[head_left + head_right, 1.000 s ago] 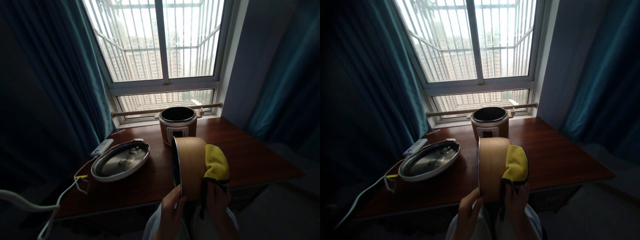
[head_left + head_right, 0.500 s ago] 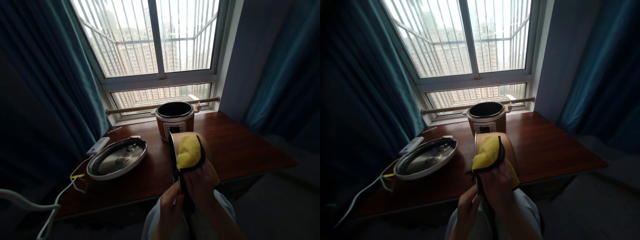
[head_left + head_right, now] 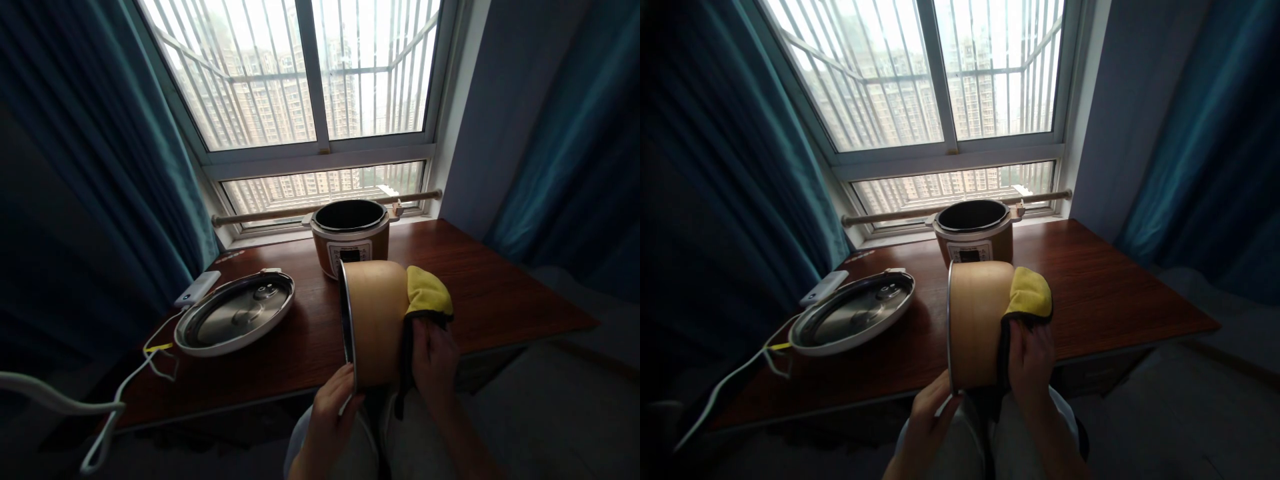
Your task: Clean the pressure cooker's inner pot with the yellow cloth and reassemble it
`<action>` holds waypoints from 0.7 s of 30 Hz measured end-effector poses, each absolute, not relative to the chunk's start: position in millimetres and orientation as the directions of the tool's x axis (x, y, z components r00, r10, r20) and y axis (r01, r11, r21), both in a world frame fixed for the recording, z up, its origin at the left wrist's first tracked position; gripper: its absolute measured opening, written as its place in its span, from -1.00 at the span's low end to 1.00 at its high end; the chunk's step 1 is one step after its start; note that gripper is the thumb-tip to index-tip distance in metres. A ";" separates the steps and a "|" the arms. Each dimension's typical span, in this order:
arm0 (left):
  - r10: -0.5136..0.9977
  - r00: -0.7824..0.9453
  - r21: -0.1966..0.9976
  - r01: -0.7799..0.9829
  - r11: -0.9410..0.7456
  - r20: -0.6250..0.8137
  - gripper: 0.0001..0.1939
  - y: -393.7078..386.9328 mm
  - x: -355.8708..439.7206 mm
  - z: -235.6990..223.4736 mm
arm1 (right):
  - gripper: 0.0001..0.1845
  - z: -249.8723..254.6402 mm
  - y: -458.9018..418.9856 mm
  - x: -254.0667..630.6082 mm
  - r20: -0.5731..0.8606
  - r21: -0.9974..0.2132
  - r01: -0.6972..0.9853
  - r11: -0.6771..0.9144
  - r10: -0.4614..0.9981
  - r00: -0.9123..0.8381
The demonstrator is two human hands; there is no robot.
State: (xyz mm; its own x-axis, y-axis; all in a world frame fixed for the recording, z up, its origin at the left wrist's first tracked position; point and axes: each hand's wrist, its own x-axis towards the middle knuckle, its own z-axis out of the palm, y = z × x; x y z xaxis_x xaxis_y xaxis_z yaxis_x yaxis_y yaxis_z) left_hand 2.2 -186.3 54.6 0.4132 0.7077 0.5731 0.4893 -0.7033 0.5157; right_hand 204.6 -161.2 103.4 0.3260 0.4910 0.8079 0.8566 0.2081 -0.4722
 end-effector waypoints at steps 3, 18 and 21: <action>0.749 0.350 0.553 0.513 -0.656 0.563 -0.65 -190.5 4.9 70.4 | -0.58 96.4 -164.5 204.2 0.817 -0.447 0.873 0.196 0.487 0.309; 0.836 0.106 0.685 0.523 -0.508 0.539 -0.68 -203.6 18.8 63.8 | -0.70 154.5 -173.0 140.7 0.816 -0.307 0.858 0.411 0.577 0.016; 0.829 0.135 0.685 0.500 -0.530 0.543 -0.70 -203.8 17.4 63.5 | -0.70 159.1 -169.2 139.7 0.813 -0.281 0.874 0.395 0.582 -0.002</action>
